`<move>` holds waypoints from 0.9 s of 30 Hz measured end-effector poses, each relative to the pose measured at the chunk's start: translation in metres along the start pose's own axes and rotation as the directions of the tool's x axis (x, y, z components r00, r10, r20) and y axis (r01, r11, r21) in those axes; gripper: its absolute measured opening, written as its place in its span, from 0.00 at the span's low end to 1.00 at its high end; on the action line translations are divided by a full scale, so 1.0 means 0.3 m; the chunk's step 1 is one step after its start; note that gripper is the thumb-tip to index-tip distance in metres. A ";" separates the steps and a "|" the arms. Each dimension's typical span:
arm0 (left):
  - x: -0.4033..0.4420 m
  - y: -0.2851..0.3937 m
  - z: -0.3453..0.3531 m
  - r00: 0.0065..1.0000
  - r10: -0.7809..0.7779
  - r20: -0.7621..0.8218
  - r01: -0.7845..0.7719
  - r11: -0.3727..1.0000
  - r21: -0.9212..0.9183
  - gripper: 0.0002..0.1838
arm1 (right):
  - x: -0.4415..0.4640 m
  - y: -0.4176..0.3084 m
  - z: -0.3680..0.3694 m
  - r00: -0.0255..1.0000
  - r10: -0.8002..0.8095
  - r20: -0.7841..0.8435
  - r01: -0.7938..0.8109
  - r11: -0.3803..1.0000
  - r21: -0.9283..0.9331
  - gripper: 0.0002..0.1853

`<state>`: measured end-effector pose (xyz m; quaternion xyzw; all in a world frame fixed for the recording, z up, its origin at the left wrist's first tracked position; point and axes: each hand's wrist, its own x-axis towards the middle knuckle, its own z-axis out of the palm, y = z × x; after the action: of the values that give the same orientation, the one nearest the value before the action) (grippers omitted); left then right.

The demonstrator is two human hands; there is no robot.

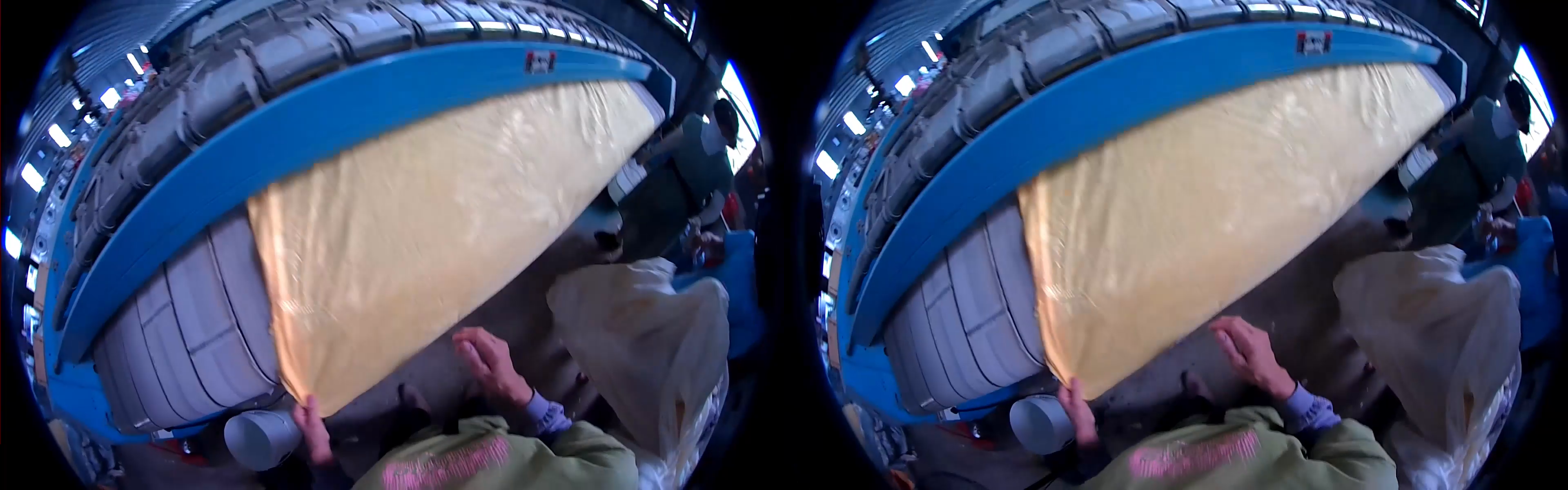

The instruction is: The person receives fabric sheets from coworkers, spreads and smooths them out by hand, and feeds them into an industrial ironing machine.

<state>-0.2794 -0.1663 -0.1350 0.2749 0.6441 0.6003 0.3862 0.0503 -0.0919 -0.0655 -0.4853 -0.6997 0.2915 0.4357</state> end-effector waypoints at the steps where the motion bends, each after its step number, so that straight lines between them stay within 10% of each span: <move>1: -0.025 0.049 0.026 0.990 -0.139 -0.035 0.139 0.990 0.009 0.12 | -0.016 0.017 -0.012 0.998 0.059 0.014 -0.059 0.998 -0.004 0.07; 2: -0.032 0.089 0.072 0.958 -0.278 -0.071 0.281 0.959 0.026 0.14 | -0.040 0.038 -0.023 0.991 0.131 0.025 -0.131 0.991 -0.007 0.07; 4: 0.044 -0.121 0.116 0.878 -0.092 0.469 -0.054 0.956 0.290 0.20 | -0.068 0.078 -0.009 0.992 0.123 0.021 -0.123 0.992 0.002 0.09; 6: 0.039 -0.288 0.099 0.795 -0.188 0.576 -0.065 0.918 0.390 0.25 | -0.099 0.114 0.009 0.982 0.159 0.100 -0.159 0.987 -0.005 0.10; 7: 0.082 -0.377 -0.037 0.767 -0.527 0.366 0.270 0.783 0.560 0.25 | -0.142 0.137 0.015 0.970 0.211 0.117 -0.210 0.977 -0.027 0.11; 11: 0.001 0.006 -0.291 0.974 -0.087 -0.209 0.111 0.988 0.107 0.29 | -0.364 0.281 0.022 0.896 0.422 0.137 -0.405 0.904 -0.136 0.13; 16: 0.069 -0.113 -0.375 0.924 -0.382 0.029 0.301 0.770 0.563 0.28 | -0.679 0.504 0.020 0.647 0.749 0.143 -0.760 0.649 0.039 0.17; 20: 0.052 0.212 -0.331 0.941 0.118 -0.317 0.033 0.900 0.434 0.23 | -0.917 0.584 -0.056 0.362 0.931 0.037 -0.909 0.344 0.236 0.18; 22: 0.001 0.312 -0.201 0.728 0.533 -0.432 0.046 0.590 0.806 0.20 | -1.018 0.614 -0.099 0.263 0.965 0.001 -0.900 0.245 0.361 0.18; 24: 0.145 0.181 -0.338 0.475 0.831 -0.288 -0.498 0.524 0.690 0.16 | -1.094 0.617 -0.123 0.212 0.976 -0.054 -0.863 0.213 0.459 0.17; 27: 0.098 0.107 -0.060 0.626 0.768 -0.135 -0.523 0.541 0.659 0.16 | -1.204 0.597 -0.185 0.147 0.977 -0.154 -0.832 0.206 0.516 0.17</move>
<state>-0.3140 -0.1481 -0.1087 0.4659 0.7020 0.5266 -0.1133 0.2299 -0.3654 -0.3075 -0.7864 -0.0754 0.4783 0.3836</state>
